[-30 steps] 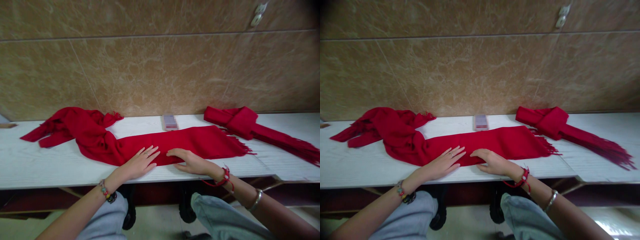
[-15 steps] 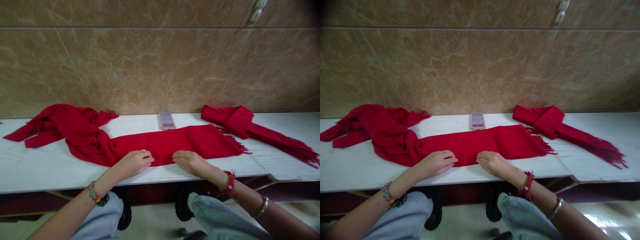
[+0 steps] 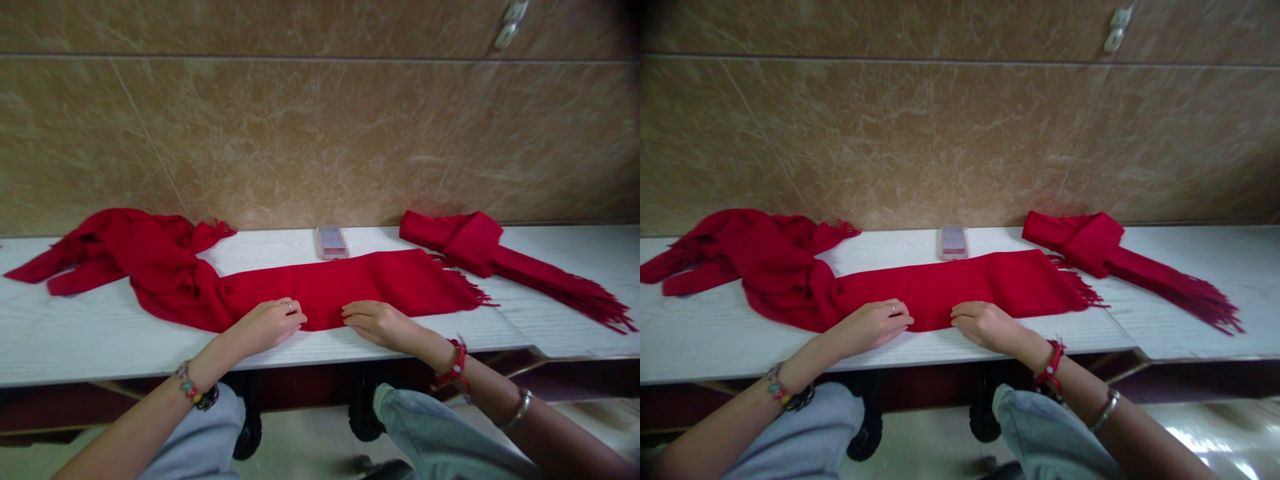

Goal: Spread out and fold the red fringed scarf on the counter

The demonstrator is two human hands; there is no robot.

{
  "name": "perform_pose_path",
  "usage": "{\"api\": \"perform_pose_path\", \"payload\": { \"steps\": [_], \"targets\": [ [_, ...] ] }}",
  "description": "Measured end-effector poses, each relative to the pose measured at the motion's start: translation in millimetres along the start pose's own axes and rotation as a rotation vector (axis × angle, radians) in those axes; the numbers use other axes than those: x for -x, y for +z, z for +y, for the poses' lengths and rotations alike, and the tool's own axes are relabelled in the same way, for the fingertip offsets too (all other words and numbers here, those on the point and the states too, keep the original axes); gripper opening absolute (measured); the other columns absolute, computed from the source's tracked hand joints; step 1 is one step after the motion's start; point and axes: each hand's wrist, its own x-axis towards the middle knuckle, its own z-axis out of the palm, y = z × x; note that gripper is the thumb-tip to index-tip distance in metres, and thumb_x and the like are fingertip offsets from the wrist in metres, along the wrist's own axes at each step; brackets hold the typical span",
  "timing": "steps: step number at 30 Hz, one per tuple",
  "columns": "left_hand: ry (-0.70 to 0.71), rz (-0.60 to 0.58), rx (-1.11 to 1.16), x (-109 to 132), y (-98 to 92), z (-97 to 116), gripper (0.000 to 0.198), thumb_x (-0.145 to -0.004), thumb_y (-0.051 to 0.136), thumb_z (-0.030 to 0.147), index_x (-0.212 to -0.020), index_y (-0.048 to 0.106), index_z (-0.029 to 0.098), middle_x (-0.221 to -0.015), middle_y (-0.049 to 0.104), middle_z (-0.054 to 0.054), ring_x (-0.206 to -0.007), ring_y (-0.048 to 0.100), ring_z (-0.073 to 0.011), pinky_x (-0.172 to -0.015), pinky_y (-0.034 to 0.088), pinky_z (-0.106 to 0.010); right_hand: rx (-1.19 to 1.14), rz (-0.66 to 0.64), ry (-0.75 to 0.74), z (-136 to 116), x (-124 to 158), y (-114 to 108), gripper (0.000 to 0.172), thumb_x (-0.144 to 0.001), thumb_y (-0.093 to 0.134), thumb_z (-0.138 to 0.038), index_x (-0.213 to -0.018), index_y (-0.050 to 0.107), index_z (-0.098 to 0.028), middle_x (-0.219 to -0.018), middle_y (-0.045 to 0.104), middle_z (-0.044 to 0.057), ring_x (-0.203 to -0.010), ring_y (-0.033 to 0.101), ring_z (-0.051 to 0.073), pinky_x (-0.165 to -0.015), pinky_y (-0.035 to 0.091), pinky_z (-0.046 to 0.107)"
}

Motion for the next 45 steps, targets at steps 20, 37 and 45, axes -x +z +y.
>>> {"api": "perform_pose_path", "payload": {
  "steps": [20,37,45],
  "targets": [
    [-0.296,-0.264,0.204,8,12.5,-9,0.055,-0.088,0.023,0.050,-0.137,0.019,0.025,-0.145,0.018,-0.007,-0.132,0.011,-0.0240,-0.104,0.016,-0.046,-0.042,-0.328,0.153,-12,-26,-22,0.046,-0.089,0.034,-0.041,-0.132,0.035,-0.025,-0.139,0.032,0.009,-0.130,0.020,0.024,-0.102,0.020,0.052],
    [-0.750,-0.292,0.195,1,15.8,-27,0.080,-0.077,0.026,0.065,-0.138,0.016,0.014,-0.144,0.007,-0.015,-0.131,0.005,-0.0351,-0.098,0.014,-0.060,0.176,-0.294,0.397,5,-45,14,0.059,-0.088,0.031,-0.049,-0.133,0.032,-0.011,-0.139,0.029,0.016,-0.128,0.024,0.030,-0.098,0.027,0.054],
    [-0.605,-0.158,0.211,-30,9.4,-24,0.062,-0.086,0.024,0.048,-0.137,0.022,0.011,-0.145,0.008,-0.015,-0.132,0.006,-0.0280,-0.102,0.018,-0.049,0.142,-0.226,0.501,13,-68,21,0.064,-0.087,0.027,-0.052,-0.135,0.027,-0.009,-0.141,0.023,0.017,-0.130,0.017,0.030,-0.099,0.022,0.056]
  ]
}}
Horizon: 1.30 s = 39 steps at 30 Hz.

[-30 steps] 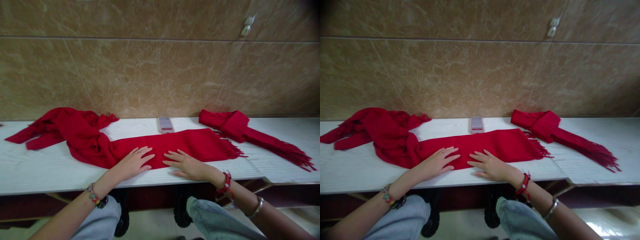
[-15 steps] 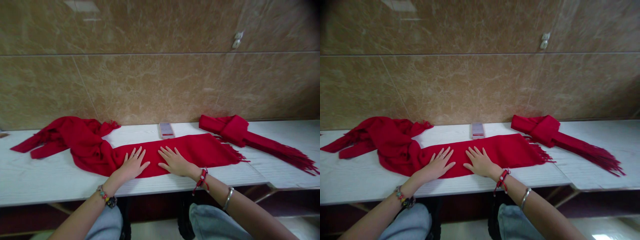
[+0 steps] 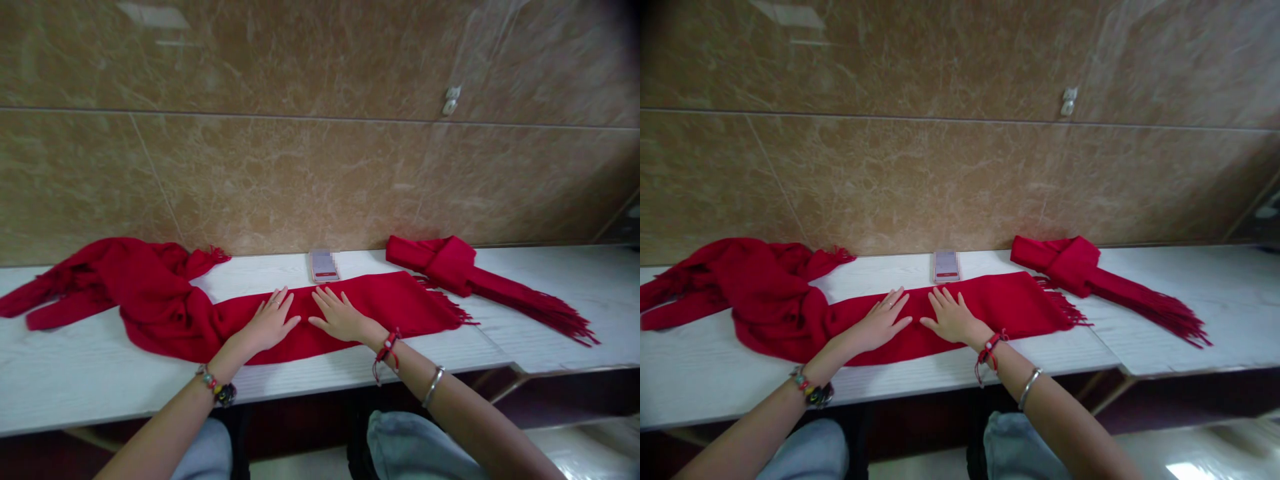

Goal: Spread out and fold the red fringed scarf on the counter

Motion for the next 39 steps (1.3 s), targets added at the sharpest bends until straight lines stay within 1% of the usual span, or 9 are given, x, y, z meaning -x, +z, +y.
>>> {"api": "perform_pose_path", "payload": {
  "steps": [5,10,13,19,23,27,30,35,39],
  "targets": [
    [-0.042,-0.167,-0.016,-1,7.3,3,0.071,-0.084,0.021,0.056,-0.139,0.011,0.013,-0.145,0.001,-0.010,-0.132,0.000,-0.0282,-0.102,0.009,-0.055,0.102,-0.022,-0.042,13,11,6,0.055,-0.090,0.027,-0.045,-0.132,0.033,-0.011,-0.140,0.027,0.015,-0.129,0.021,0.028,-0.099,0.025,0.053],
    [-0.067,-0.151,-0.022,0,9.2,-1,0.073,-0.083,0.020,0.056,-0.139,0.009,0.012,-0.144,-0.001,-0.010,-0.132,-0.002,-0.0257,-0.103,0.008,-0.052,0.263,-0.018,0.141,62,31,0,0.059,-0.089,0.025,-0.048,-0.131,0.035,-0.008,-0.138,0.031,0.018,-0.128,0.024,0.030,-0.100,0.024,0.053],
    [-0.072,-0.172,-0.018,-1,7.3,1,0.073,-0.082,0.021,0.055,-0.139,0.008,0.011,-0.144,-0.002,-0.009,-0.132,-0.002,-0.0249,-0.104,0.007,-0.051,0.283,-0.037,0.208,94,42,-7,0.054,-0.089,0.025,-0.046,-0.131,0.037,-0.014,-0.139,0.029,0.014,-0.128,0.024,0.031,-0.096,0.027,0.057],
    [-0.081,-0.187,-0.015,-1,5.0,0,0.074,-0.081,0.022,0.055,-0.139,0.007,0.012,-0.144,-0.003,-0.009,-0.133,-0.002,-0.0244,-0.104,0.007,-0.050,0.343,-0.158,0.211,150,68,-20,0.039,-0.089,0.027,-0.019,-0.122,0.048,-0.025,-0.140,0.031,0.008,-0.129,0.021,0.032,-0.090,0.028,0.064],
    [-0.092,-0.161,-0.014,-7,5.9,5,0.072,-0.082,0.024,0.053,-0.139,0.013,0.010,-0.144,0.000,-0.013,-0.132,0.000,-0.0258,-0.104,0.010,-0.049,0.301,-0.010,0.282,150,59,-19,0.043,-0.090,0.025,-0.027,-0.129,0.040,-0.018,-0.139,0.032,0.014,-0.128,0.022,0.032,-0.092,0.027,0.062],
    [-0.066,-0.034,-0.030,-18,8.7,20,0.070,-0.084,0.020,0.053,-0.139,0.013,0.010,-0.145,-0.002,-0.011,-0.133,-0.003,-0.0244,-0.105,0.011,-0.046,0.192,0.018,0.170,125,29,-8,0.051,-0.091,0.022,-0.038,-0.137,0.024,-0.016,-0.142,0.026,0.011,-0.130,0.021,0.026,-0.098,0.028,0.051],
    [-0.077,-0.057,-0.035,-23,13.0,25,0.074,-0.082,0.019,0.058,-0.139,0.014,0.011,-0.145,0.003,-0.011,-0.133,0.001,-0.0267,-0.104,0.011,-0.050,0.178,-0.031,0.149,124,22,-2,0.048,-0.091,0.022,-0.037,-0.134,0.030,-0.019,-0.141,0.028,0.010,-0.129,0.023,0.025,-0.098,0.027,0.052],
    [-0.087,-0.057,-0.032,-25,18.2,24,0.075,-0.081,0.021,0.059,-0.138,0.016,0.011,-0.144,0.007,-0.011,-0.133,0.003,-0.0283,-0.102,0.012,-0.053,0.302,-0.059,0.281,163,47,-8,0.039,-0.091,0.023,-0.024,-0.124,0.044,-0.022,-0.139,0.033,0.010,-0.128,0.026,0.026,-0.094,0.028,0.058],
    [-0.079,-0.034,-0.017,-23,17.4,23,0.075,-0.082,0.022,0.058,-0.138,0.016,0.009,-0.144,0.007,-0.012,-0.133,0.005,-0.0272,-0.104,0.012,-0.051,0.345,0.018,0.392,167,53,-18,0.041,-0.091,0.025,-0.030,-0.122,0.046,-0.012,-0.133,0.038,0.020,-0.125,0.029,0.029,-0.093,0.030,0.056]
  ]
}}
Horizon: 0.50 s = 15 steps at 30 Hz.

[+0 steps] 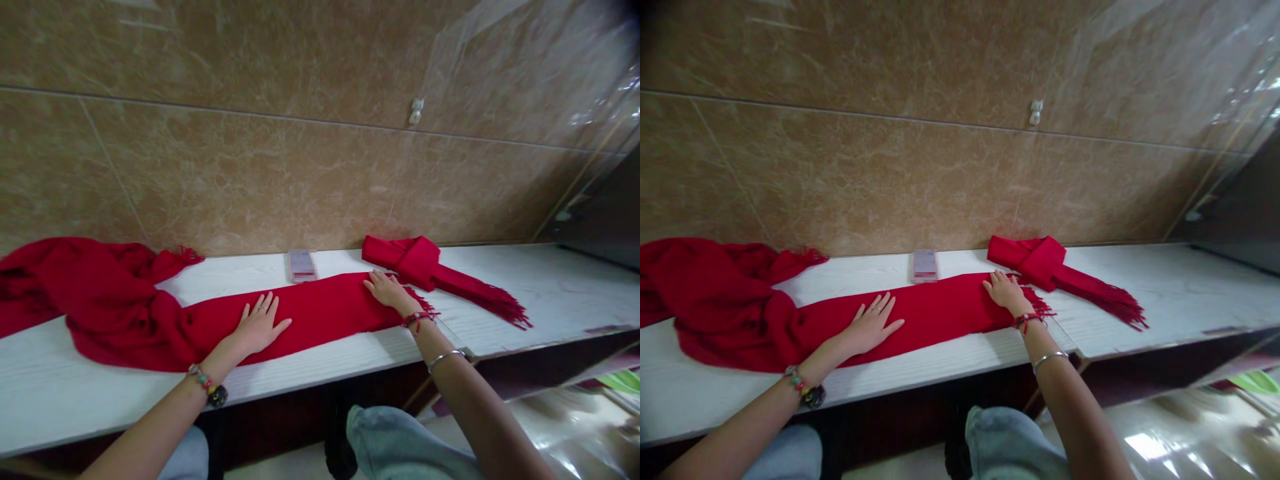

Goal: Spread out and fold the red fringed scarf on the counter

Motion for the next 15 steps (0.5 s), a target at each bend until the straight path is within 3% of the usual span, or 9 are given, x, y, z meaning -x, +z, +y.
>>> {"api": "perform_pose_path", "payload": {
  "steps": [3,6,9,12,15],
  "targets": [
    [-0.013,0.009,0.003,4,-4.0,-11,0.073,-0.082,0.022,0.056,-0.138,0.017,0.009,-0.144,0.008,-0.012,-0.133,0.005,-0.0260,-0.105,0.012,-0.047,-0.118,0.083,-0.106,-42,-3,-16,0.048,-0.091,0.026,-0.036,-0.125,0.041,-0.005,-0.132,0.039,0.022,-0.127,0.027,0.028,-0.098,0.028,0.049],
    [-0.084,0.063,-0.029,14,-7.0,-31,0.069,-0.084,0.022,0.053,-0.137,0.019,0.009,-0.145,0.009,-0.013,-0.133,0.005,-0.0258,-0.105,0.011,-0.047,-0.348,0.087,-0.405,-107,2,-29,0.053,-0.091,0.022,-0.039,-0.130,0.035,-0.007,-0.136,0.034,0.018,-0.128,0.027,0.023,-0.101,0.029,0.041],
    [-0.125,0.068,-0.036,28,-5.4,-51,0.065,-0.086,0.021,0.049,-0.137,0.020,0.010,-0.145,0.011,-0.013,-0.133,0.007,-0.0261,-0.104,0.015,-0.046,-0.429,0.052,-0.604,-160,16,-36,0.056,-0.090,0.024,-0.044,-0.134,0.029,-0.011,-0.139,0.030,0.015,-0.129,0.022,0.022,-0.102,0.026,0.043],
    [-0.083,0.041,-0.029,42,-0.4,-61,0.059,-0.087,0.020,0.046,-0.137,0.023,0.015,-0.145,0.013,-0.011,-0.133,0.009,-0.0249,-0.104,0.017,-0.043,-0.400,0.000,-0.655,-180,27,-36,0.054,-0.090,0.025,-0.044,-0.134,0.031,-0.013,-0.139,0.030,0.014,-0.129,0.023,0.023,-0.103,0.023,0.045],
    [-0.030,0.091,-0.047,49,4.3,-64,0.053,-0.088,0.022,0.041,-0.136,0.025,0.020,-0.145,0.017,-0.007,-0.132,0.011,-0.0236,-0.105,0.017,-0.042,-0.362,-0.031,-0.649,-179,30,-37,0.053,-0.091,0.023,-0.043,-0.135,0.030,-0.014,-0.140,0.028,0.012,-0.129,0.022,0.023,-0.103,0.022,0.046]
  ]
}}
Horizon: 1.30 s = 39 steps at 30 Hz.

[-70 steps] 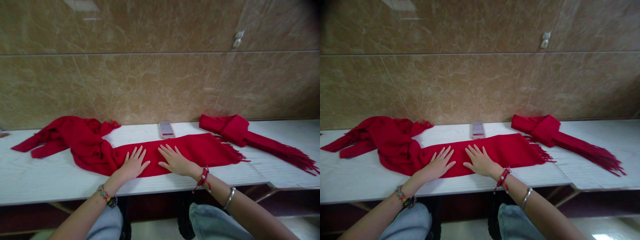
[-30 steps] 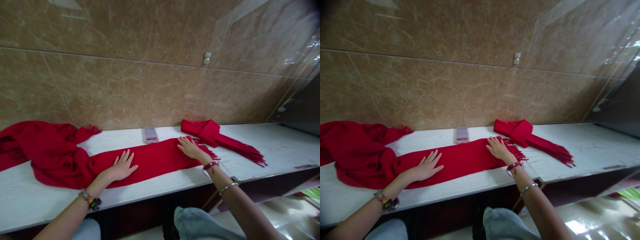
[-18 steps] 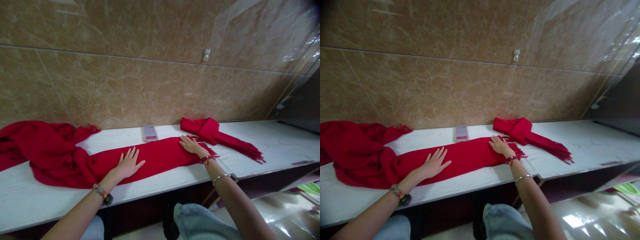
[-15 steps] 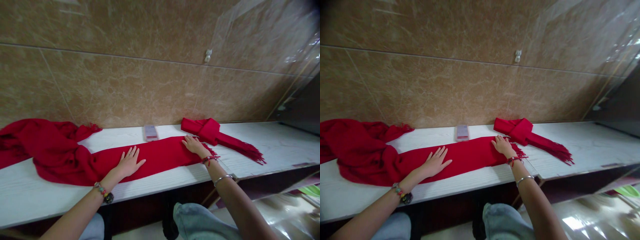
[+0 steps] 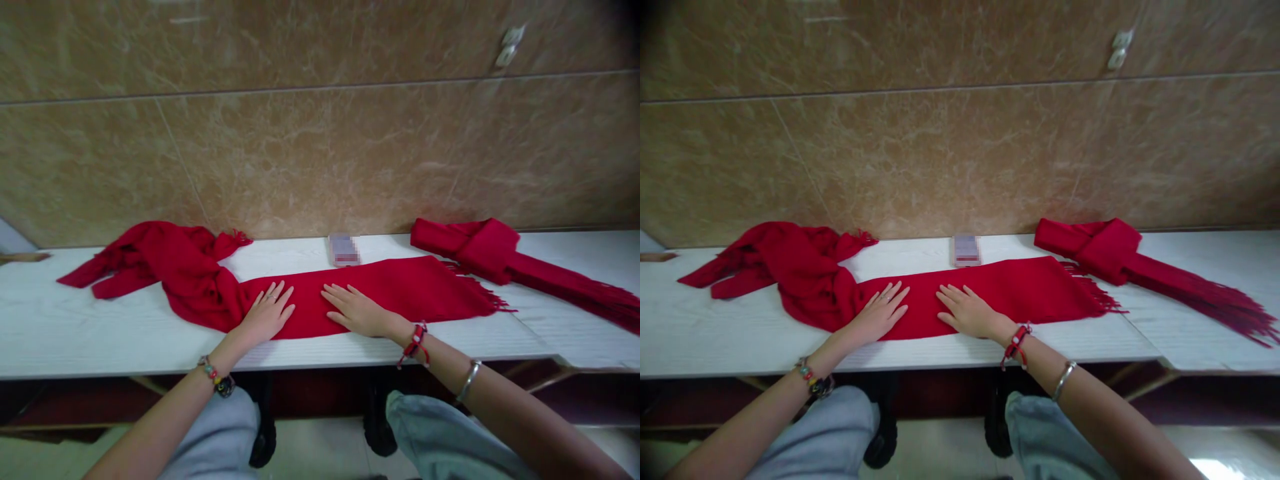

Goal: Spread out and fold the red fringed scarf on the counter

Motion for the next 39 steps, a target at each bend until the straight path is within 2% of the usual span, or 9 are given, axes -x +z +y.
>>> {"api": "perform_pose_path", "payload": {
  "steps": [4,7,16,20,23,26,30,35,39],
  "targets": [
    [0.147,0.092,0.019,2,1.6,-1,0.047,-0.088,0.023,0.031,-0.134,0.030,0.022,-0.145,0.019,-0.002,-0.133,0.012,-0.0186,-0.106,0.015,-0.038,-0.012,-0.034,-0.002,2,-1,-6,0.054,-0.090,0.023,-0.045,-0.136,0.028,-0.016,-0.141,0.026,0.012,-0.130,0.020,0.024,-0.102,0.022,0.047],
    [0.236,0.015,0.054,2,-1.1,0,0.048,-0.088,0.021,0.030,-0.134,0.030,0.021,-0.144,0.022,-0.002,-0.132,0.015,-0.0155,-0.106,0.015,-0.036,-0.040,-0.019,0.039,-4,-11,-9,0.058,-0.089,0.025,-0.046,-0.137,0.025,-0.013,-0.142,0.024,0.013,-0.131,0.018,0.024,-0.103,0.021,0.046],
    [0.067,-0.182,0.044,10,-15.6,4,0.057,-0.088,0.023,0.044,-0.138,0.017,0.019,-0.145,0.013,-0.004,-0.133,0.009,-0.0233,-0.104,0.014,-0.048,0.036,-0.106,0.004,-11,-32,-2,0.055,-0.090,0.025,-0.046,-0.137,0.024,-0.017,-0.143,0.023,0.010,-0.130,0.018,0.028,-0.100,0.023,0.052],
    [0.048,-0.155,0.037,14,-15.1,-1,0.055,-0.087,0.027,0.045,-0.137,0.021,0.024,-0.146,0.012,-0.002,-0.132,0.008,-0.0284,-0.103,0.016,-0.051,0.059,-0.134,0.058,-6,-26,-2,0.055,-0.089,0.025,-0.046,-0.137,0.024,-0.018,-0.143,0.022,0.010,-0.129,0.019,0.030,-0.099,0.026,0.053],
    [0.199,-0.055,0.024,15,-13.6,-1,0.045,-0.088,0.027,0.035,-0.133,0.031,0.028,-0.145,0.018,0.001,-0.133,0.010,-0.0242,-0.104,0.015,-0.047,0.046,-0.091,0.096,-9,-27,-1,0.057,-0.089,0.025,-0.048,-0.137,0.025,-0.017,-0.142,0.022,0.012,-0.129,0.019,0.030,-0.098,0.026,0.054],
    [0.317,-0.059,0.029,15,-13.9,-1,0.045,-0.088,0.024,0.027,-0.132,0.033,0.025,-0.142,0.026,0.000,-0.131,0.018,-0.0170,-0.105,0.018,-0.040,0.033,-0.073,0.087,-15,-31,0,0.058,-0.089,0.025,-0.047,-0.137,0.024,-0.016,-0.143,0.021,0.011,-0.129,0.019,0.030,-0.099,0.025,0.054],
    [0.207,-0.115,0.045,16,-17.5,-1,0.049,-0.087,0.025,0.032,-0.135,0.026,0.021,-0.143,0.024,-0.003,-0.131,0.020,-0.0190,-0.103,0.023,-0.042,0.018,-0.098,0.081,-16,-32,1,0.057,-0.089,0.026,-0.046,-0.137,0.024,-0.015,-0.142,0.023,0.010,-0.129,0.020,0.029,-0.100,0.024,0.053],
    [0.058,-0.187,0.020,24,-25.8,2,0.053,-0.085,0.027,0.033,-0.136,0.026,0.018,-0.143,0.021,-0.005,-0.131,0.019,-0.0241,-0.102,0.022,-0.048,0.042,-0.073,0.089,2,-19,3,0.056,-0.089,0.025,-0.046,-0.137,0.024,-0.016,-0.142,0.024,0.010,-0.129,0.021,0.028,-0.099,0.026,0.053],
    [0.040,-0.125,-0.067,28,-28.8,3,0.051,-0.081,0.031,0.023,-0.131,0.036,0.015,-0.141,0.028,-0.007,-0.129,0.024,-0.0265,-0.103,0.022,-0.047,0.060,-0.084,0.135,15,-11,2,0.055,-0.089,0.024,-0.045,-0.137,0.024,-0.017,-0.142,0.024,0.010,-0.130,0.020,0.026,-0.099,0.026,0.053]
  ]
}}
